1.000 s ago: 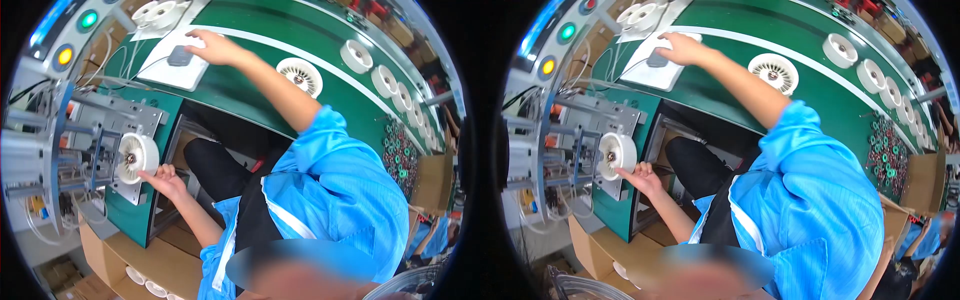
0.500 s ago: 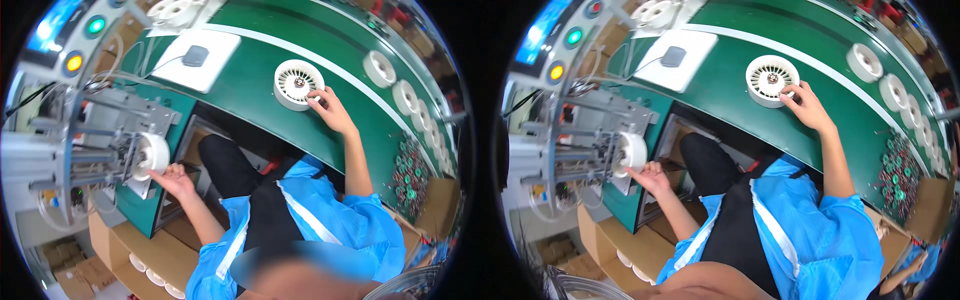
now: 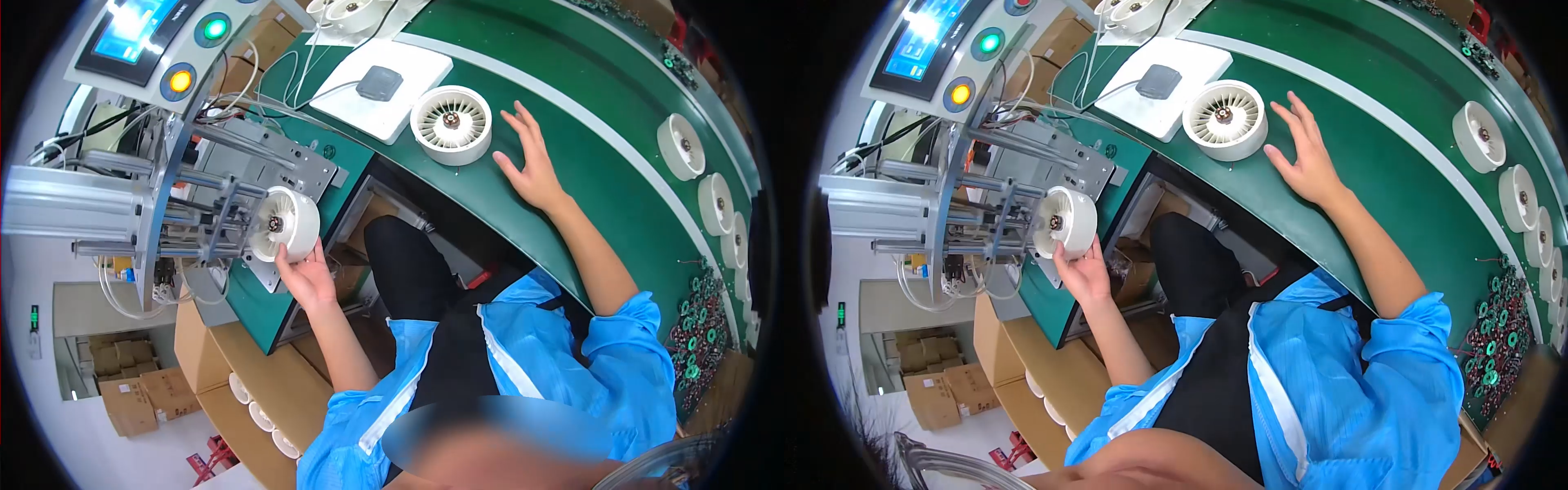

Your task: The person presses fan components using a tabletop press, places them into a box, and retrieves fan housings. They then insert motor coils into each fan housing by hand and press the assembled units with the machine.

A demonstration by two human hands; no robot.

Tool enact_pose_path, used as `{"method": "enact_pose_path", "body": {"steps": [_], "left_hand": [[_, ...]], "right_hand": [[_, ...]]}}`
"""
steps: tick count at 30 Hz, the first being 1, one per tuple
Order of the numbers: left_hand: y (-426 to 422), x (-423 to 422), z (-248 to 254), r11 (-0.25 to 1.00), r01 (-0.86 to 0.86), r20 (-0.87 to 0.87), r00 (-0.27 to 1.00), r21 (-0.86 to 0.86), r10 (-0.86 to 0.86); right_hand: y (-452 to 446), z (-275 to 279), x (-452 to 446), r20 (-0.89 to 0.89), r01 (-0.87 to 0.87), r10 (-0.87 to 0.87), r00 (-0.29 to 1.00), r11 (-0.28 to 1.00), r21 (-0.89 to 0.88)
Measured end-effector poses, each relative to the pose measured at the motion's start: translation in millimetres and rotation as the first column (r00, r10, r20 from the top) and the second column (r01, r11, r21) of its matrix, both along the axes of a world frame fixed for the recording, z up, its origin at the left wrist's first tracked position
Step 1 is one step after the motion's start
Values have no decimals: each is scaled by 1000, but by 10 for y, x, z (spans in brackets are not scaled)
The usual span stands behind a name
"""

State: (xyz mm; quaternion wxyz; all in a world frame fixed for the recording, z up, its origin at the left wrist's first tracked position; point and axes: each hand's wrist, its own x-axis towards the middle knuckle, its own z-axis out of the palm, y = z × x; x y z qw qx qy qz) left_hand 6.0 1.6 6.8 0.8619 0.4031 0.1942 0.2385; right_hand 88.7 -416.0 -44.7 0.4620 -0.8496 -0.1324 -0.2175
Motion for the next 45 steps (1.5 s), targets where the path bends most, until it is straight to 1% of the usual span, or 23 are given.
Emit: {"method": "enact_pose_path", "body": {"steps": [1,6,8,10,13,14,16,17,18,20,23,26,27,28,29,30,32,34,37,39,42,44,45], "left_hand": [[-64,-10,15,999,13,-17,1000,49,-12],[-733,-75,-163,943,204,6,977,265,-213],[-1315,-25,44,830,453,-10,880,325,-476],[-1669,114,83,651,675,-3,695,347,-719],[-1945,401,93,590,661,-74,692,463,-718],[-1972,507,106,456,544,-192,764,704,-616],[-2010,727,64,-1,248,-235,916,969,-326],[-1981,801,-49,-298,258,-305,944,919,-124],[-1872,895,-237,-306,350,-408,901,885,-150],[-1829,1008,-381,-21,476,-453,821,879,-348],[-1880,1109,-487,-77,412,-417,867,908,-273],[-1943,1013,-322,10,403,-380,870,915,-313],[-1866,1010,-409,92,311,-252,884,946,-394],[-1826,931,-378,137,274,-193,883,952,-428],[-1792,816,-283,150,252,-160,877,956,-452],[-1742,695,-218,167,232,-129,872,958,-473],[-1568,496,-245,338,231,21,799,912,-601],[-1545,308,-157,687,209,247,829,696,-502],[-1292,31,-283,921,167,333,897,353,-291],[-1052,-62,-542,980,61,354,927,192,-127],[-683,-198,-488,968,-147,277,957,202,87],[-542,-236,-391,977,-169,197,970,128,142],[-447,-225,-424,978,-162,174,975,131,138]], "right_hand": [[-5,32,-13,43,35,-33,999,998,-46],[177,226,-203,233,-223,228,945,974,-48],[313,297,-301,210,-327,324,922,945,-22],[344,236,-309,325,-355,294,899,923,148],[-204,331,-72,275,19,-19,961,1000,3],[-431,373,-3,251,184,-173,952,983,-21],[-1054,351,164,147,528,-512,846,842,-107],[-1423,194,248,131,665,-653,746,722,-190],[-1771,16,269,131,768,-767,628,583,-265],[-2223,-103,178,-115,803,-846,521,531,-271],[-2250,-158,190,218,831,-884,413,268,-487],[-1665,218,181,488,856,-713,503,332,-396],[-1347,391,121,179,670,-650,739,680,-298],[-982,517,44,-107,414,-420,901,907,-79],[-642,566,1,-354,222,-147,924,958,180],[-328,608,-50,-505,77,187,843,887,456],[217,631,-151,-537,-133,437,721,849,512],[703,684,-138,-464,-149,432,774,835,529],[1354,755,-90,-414,-268,530,740,797,542],[1822,776,-27,-427,-362,621,658,757,543],[2478,770,24,-426,-438,674,603,727,530],[2773,681,71,-395,-471,696,599,706,529],[2949,552,133,-307,-501,651,694,743,444]]}}
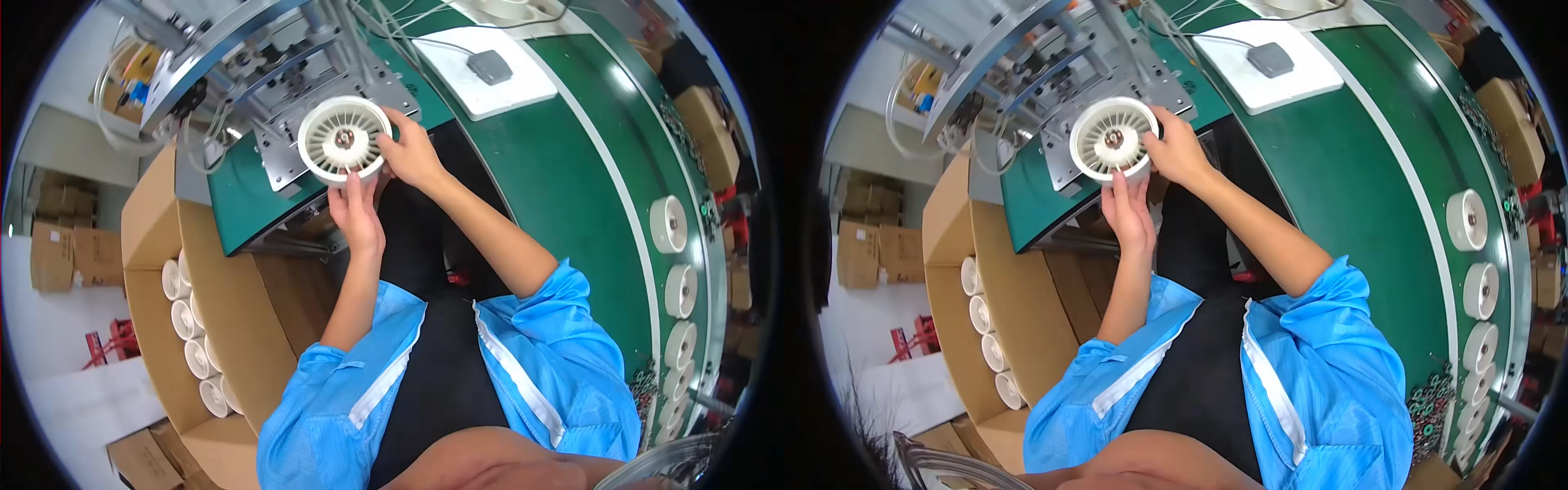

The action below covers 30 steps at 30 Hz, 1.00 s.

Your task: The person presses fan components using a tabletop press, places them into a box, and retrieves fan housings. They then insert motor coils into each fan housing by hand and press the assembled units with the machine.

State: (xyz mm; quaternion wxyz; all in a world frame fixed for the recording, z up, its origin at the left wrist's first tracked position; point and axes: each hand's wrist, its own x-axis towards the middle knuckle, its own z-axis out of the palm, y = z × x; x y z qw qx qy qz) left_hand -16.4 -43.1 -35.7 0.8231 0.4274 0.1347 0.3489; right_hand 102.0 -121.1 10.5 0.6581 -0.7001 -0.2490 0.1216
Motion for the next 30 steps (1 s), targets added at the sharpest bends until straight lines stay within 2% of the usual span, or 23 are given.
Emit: {"method": "enact_pose_path", "body": {"steps": [1,3,4,5,7,10,13,16,22,25,28,29,30], "left_hand": [[89,35,10,1000,5,-20,1000,3,-5],[285,118,26,984,137,1,990,-113,-138],[347,166,39,982,144,7,989,-123,-145],[382,189,62,979,156,19,988,-128,-155],[379,205,77,970,159,25,987,-183,-157],[351,218,94,967,164,35,987,-195,-160],[327,229,82,982,125,9,992,-144,-125],[378,263,-56,991,88,-55,994,-102,-94],[346,312,-106,994,46,-91,994,-100,-56],[369,252,-120,986,75,-104,990,-147,-91],[353,264,-22,980,95,-126,985,-172,-118],[383,248,-19,978,107,-139,981,-178,-132],[400,236,-12,979,100,-148,981,-177,-127]], "right_hand": [[148,-53,111,144,45,-44,989,999,-1],[402,-144,301,402,143,-135,906,990,10],[434,16,309,307,127,-111,945,991,-33],[530,-53,418,372,171,-134,918,983,-70],[543,54,528,336,124,-38,941,963,-241],[459,246,466,516,185,52,855,899,-397],[494,162,501,687,57,245,684,921,-385],[578,94,605,611,-90,320,725,922,-376],[587,89,638,591,-106,327,737,920,-377],[543,174,659,438,-191,364,822,901,-390],[213,201,954,568,114,-27,823,986,-118],[46,138,1210,694,309,-191,694,950,-48],[-124,-1,1422,858,655,-402,320,748,106]]}}
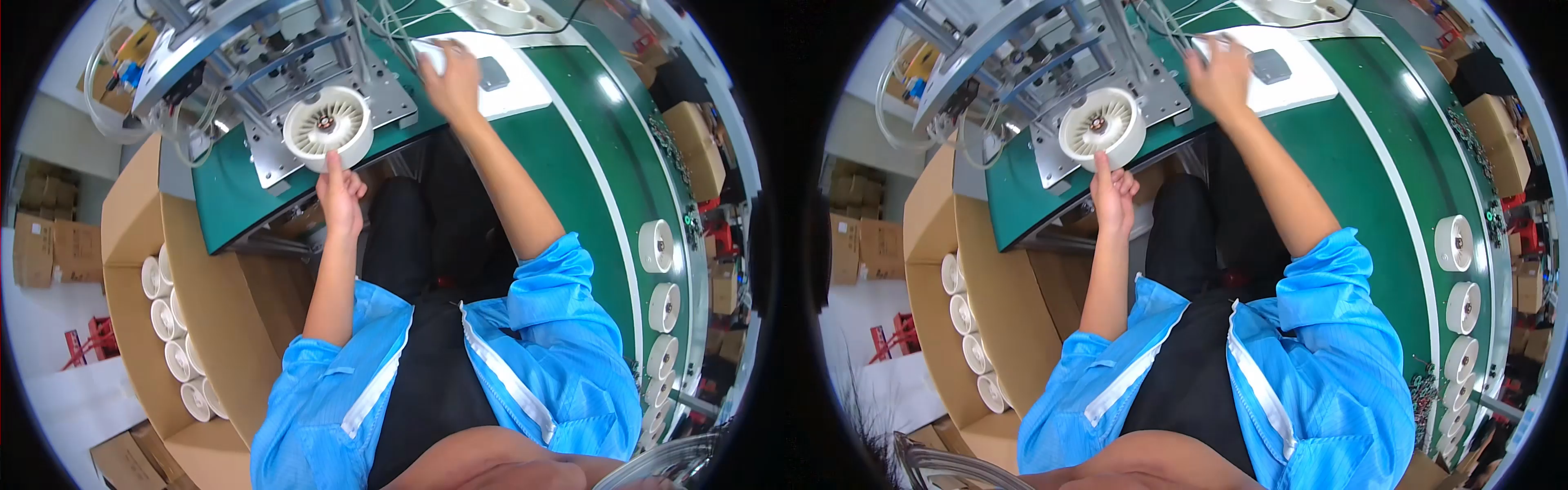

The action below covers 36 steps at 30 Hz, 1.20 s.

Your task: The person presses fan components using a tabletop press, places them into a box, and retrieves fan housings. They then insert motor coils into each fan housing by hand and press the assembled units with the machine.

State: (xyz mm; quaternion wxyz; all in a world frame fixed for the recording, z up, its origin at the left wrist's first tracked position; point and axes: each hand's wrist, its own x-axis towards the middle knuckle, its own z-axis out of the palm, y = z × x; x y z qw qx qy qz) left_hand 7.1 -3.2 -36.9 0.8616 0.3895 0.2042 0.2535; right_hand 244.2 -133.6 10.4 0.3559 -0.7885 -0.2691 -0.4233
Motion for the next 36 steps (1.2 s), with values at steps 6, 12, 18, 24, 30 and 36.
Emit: {"method": "enact_pose_path", "body": {"steps": [6,12,18,24,30,36], "left_hand": [[43,36,-137,999,35,-5,999,12,-35],[5,29,-60,999,1,-47,999,35,1],[98,20,-123,997,29,-62,998,70,-25],[45,27,-91,998,11,-88,996,65,-5],[124,33,-67,994,-70,-112,991,81,78],[66,35,208,995,-82,-35,996,-49,81]], "right_hand": [[-1159,-417,626,-596,-209,27,802,948,-239],[-1684,-656,-293,-358,-223,86,930,905,-361],[-1886,-547,-933,-408,-271,169,897,940,-207],[-1811,-568,-1000,-410,-452,365,836,881,-138],[-1820,-533,-955,-434,-385,361,825,922,36],[-1837,-597,-922,-323,-403,383,865,915,7]]}}
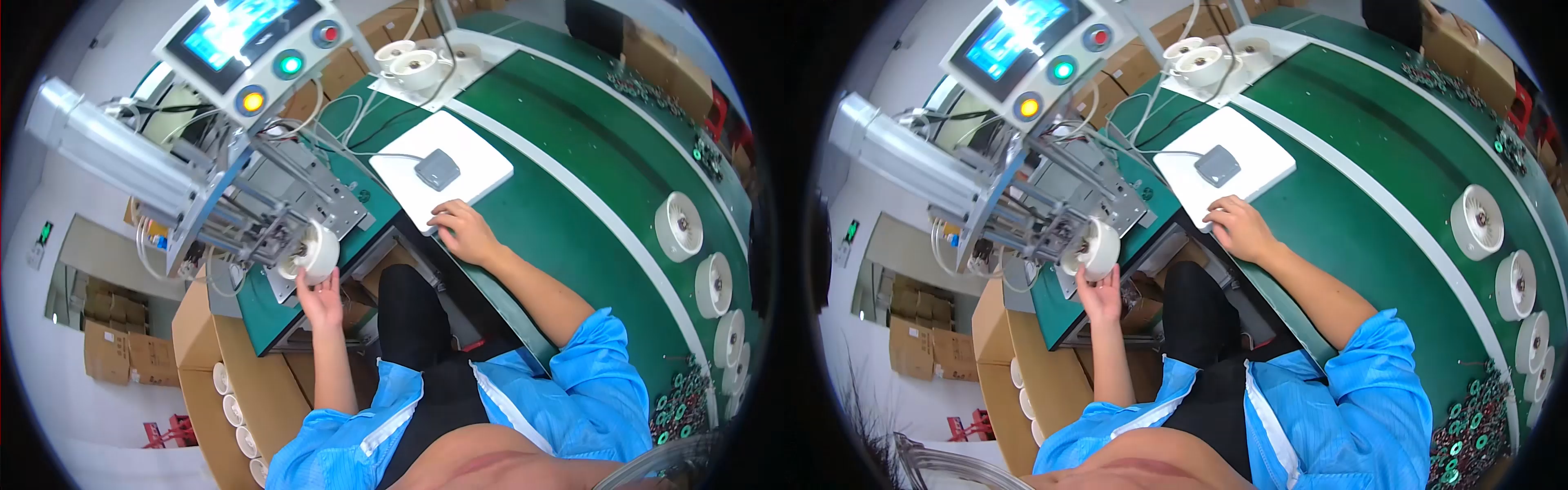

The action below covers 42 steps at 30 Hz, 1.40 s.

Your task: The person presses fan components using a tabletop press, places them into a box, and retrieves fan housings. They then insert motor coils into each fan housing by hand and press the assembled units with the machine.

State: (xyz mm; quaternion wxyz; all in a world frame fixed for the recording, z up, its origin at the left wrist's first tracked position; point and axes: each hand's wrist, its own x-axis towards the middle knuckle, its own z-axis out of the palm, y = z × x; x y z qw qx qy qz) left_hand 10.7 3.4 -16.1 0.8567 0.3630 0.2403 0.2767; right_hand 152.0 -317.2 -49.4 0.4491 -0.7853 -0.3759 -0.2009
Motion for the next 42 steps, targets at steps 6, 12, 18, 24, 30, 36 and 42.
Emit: {"method": "enact_pose_path", "body": {"steps": [6,12,18,24,30,36,42], "left_hand": [[-204,22,56,961,20,-68,998,277,-1],[-1278,260,40,816,305,-63,947,491,-316],[-1739,711,616,451,381,-184,888,807,-422],[-2276,-68,2232,488,354,426,241,798,-872],[-2407,-462,2463,360,201,369,-4,911,-930],[-2583,-496,2383,259,-194,288,139,946,-948],[-2792,-369,2242,96,-402,202,231,911,-952]], "right_hand": [[18,64,-65,-28,-80,83,996,993,91],[49,171,-148,165,-140,112,980,975,174],[-575,108,373,53,427,-434,899,898,108],[-2349,-221,431,43,921,-940,337,320,-223],[-2640,-262,-164,192,968,-977,90,41,-247],[-1742,48,-558,147,782,-775,615,623,13],[-1670,-302,-343,-410,472,-472,780,875,-110]]}}
